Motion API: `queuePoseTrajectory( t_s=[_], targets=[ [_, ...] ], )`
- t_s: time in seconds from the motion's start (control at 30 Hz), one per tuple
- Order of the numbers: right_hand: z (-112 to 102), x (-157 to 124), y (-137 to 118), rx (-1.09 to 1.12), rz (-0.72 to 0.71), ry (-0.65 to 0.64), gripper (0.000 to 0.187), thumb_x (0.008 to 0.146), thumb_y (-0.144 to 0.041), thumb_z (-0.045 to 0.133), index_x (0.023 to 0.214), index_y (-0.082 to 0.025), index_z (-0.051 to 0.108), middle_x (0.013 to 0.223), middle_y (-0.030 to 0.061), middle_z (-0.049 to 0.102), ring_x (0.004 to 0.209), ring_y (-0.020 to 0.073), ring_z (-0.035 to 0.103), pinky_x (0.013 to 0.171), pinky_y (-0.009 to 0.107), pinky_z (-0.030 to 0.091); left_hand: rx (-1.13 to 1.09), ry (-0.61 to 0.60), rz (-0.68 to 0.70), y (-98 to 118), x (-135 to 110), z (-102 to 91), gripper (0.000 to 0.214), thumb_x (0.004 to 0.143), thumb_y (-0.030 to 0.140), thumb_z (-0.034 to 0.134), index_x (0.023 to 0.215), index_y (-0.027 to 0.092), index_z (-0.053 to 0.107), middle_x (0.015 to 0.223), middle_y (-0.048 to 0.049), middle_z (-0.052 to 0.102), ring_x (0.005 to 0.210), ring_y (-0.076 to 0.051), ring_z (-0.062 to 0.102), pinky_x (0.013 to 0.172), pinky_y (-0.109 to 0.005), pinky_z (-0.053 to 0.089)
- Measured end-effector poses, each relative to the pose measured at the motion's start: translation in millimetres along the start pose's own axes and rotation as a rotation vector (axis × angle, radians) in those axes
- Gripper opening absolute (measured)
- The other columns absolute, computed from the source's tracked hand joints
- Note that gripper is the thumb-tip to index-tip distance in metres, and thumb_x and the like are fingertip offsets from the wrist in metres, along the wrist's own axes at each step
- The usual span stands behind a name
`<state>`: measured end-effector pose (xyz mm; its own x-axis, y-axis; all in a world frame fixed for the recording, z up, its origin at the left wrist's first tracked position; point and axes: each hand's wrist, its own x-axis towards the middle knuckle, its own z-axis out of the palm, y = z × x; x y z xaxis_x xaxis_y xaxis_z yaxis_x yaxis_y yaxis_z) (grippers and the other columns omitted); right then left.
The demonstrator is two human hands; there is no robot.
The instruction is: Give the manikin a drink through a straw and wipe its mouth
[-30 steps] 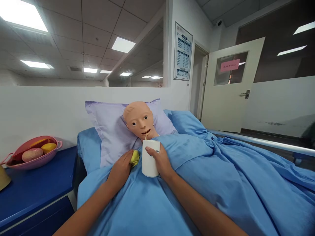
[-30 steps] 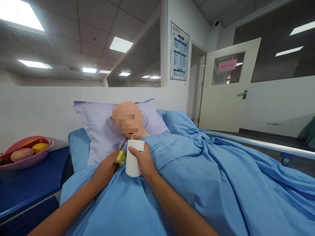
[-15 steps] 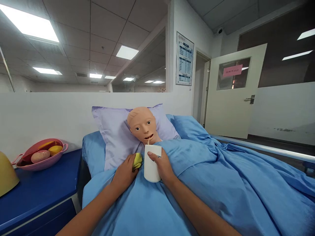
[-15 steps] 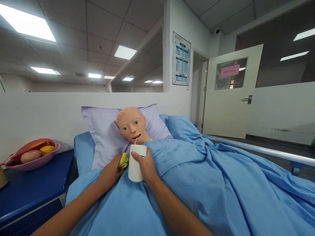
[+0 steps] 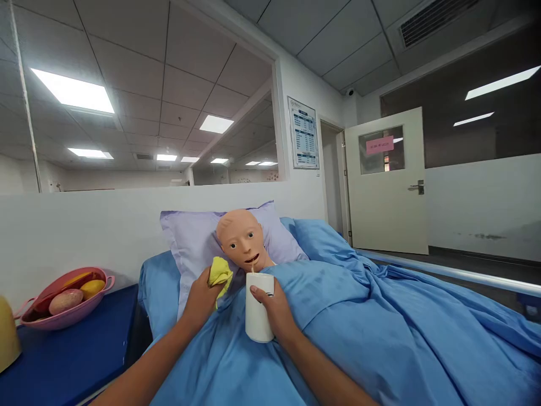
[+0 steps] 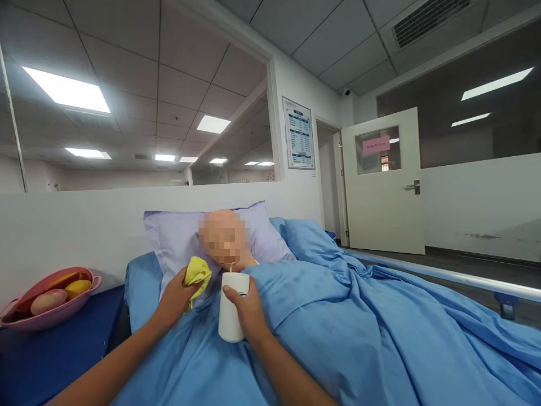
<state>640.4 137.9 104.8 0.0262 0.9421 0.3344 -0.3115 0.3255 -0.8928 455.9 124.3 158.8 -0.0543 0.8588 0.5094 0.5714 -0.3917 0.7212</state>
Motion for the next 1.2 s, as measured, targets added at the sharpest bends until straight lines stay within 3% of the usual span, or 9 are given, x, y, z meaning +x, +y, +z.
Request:
queuePoseTrajectory(
  t_s=[0.33,0.43,0.5,0.6,0.7,0.93,1.07,1.2],
  targets=[
    [2,-15,-1,-0.007,-0.082,-0.006,0.055,0.066,-0.052,0.078,0.106,-0.02,0.056,0.084,0.0004,0.065,0.074,0.02,0.062,0.066,0.034,0.053,-0.014,0.146,0.164,25,3,-14.9,0.033,0.086,0.032,0.052,0.116,0.02,0.059,0.101,-0.0013,0.07,0.09,-0.017,0.063,0.081,-0.03,0.05],
    [4,-23,-3,-0.014,-0.101,0.014,0.061,0.066,-0.053,0.078,0.112,-0.02,0.055,0.087,0.0017,0.066,0.076,0.021,0.062,0.068,0.035,0.054,0.025,0.215,0.292,28,11,-17.4,0.038,0.085,0.024,0.051,0.123,0.021,0.056,0.111,-0.0036,0.069,0.1,-0.018,0.064,0.091,-0.034,0.052],
    [4,-26,-4,-0.027,-0.114,0.024,0.063,0.066,-0.053,0.077,0.115,-0.02,0.054,0.09,0.0026,0.067,0.077,0.0216,0.063,0.07,0.037,0.054,0.053,0.247,0.452,28,17,-15.4,0.041,0.086,0.019,0.051,0.126,0.023,0.055,0.124,-0.0049,0.064,0.115,-0.019,0.06,0.101,-0.037,0.05],
    [5,-28,-4,-0.045,-0.144,0.038,0.063,0.067,-0.052,0.077,0.116,-0.02,0.054,0.094,0.0041,0.068,0.081,0.0225,0.064,0.073,0.037,0.055,0.143,0.246,0.711,24,26,-5.7,0.04,0.088,0.015,0.052,0.127,0.026,0.055,0.136,-0.0058,0.057,0.127,-0.018,0.053,0.107,-0.038,0.049],
    [5,-29,-3,-0.048,-0.174,0.038,0.063,0.068,-0.051,0.077,0.118,-0.02,0.053,0.097,0.0047,0.069,0.083,0.0227,0.064,0.075,0.038,0.055,0.263,0.208,0.855,19,34,9.5,0.041,0.091,0.013,0.048,0.13,0.025,0.051,0.139,-0.0086,0.054,0.132,-0.018,0.05,0.107,-0.04,0.05],
    [-1,-21,-6,-0.066,-0.248,0.193,0.062,0.064,-0.05,0.079,0.114,-0.021,0.055,0.101,0.0052,0.069,0.089,0.0238,0.065,0.08,0.038,0.054,0.486,0.176,1.014,25,54,42.8,0.045,0.093,0.021,0.049,0.137,0.017,0.044,0.14,-0.0154,0.053,0.134,-0.024,0.048,0.106,-0.045,0.051],
    [-10,-8,-13,-0.01,-0.214,0.355,0.06,0.061,-0.051,0.08,0.108,-0.02,0.056,0.095,0.0044,0.069,0.081,0.0232,0.065,0.071,0.037,0.054,0.692,0.154,1.151,31,59,63.7,0.035,0.093,0.018,0.047,0.127,0.014,0.054,0.134,-0.0143,0.059,0.13,-0.025,0.053,0.108,-0.044,0.049],
    [-12,-1,-15,0.085,-0.156,0.433,0.058,0.062,-0.051,0.079,0.105,-0.02,0.056,0.091,0.0034,0.07,0.072,0.0204,0.065,0.062,0.034,0.053,0.77,0.212,1.158,30,51,79.7,0.03,0.094,0.015,0.046,0.12,0.012,0.059,0.127,-0.0136,0.064,0.125,-0.023,0.057,0.109,-0.043,0.049]
  ],
)
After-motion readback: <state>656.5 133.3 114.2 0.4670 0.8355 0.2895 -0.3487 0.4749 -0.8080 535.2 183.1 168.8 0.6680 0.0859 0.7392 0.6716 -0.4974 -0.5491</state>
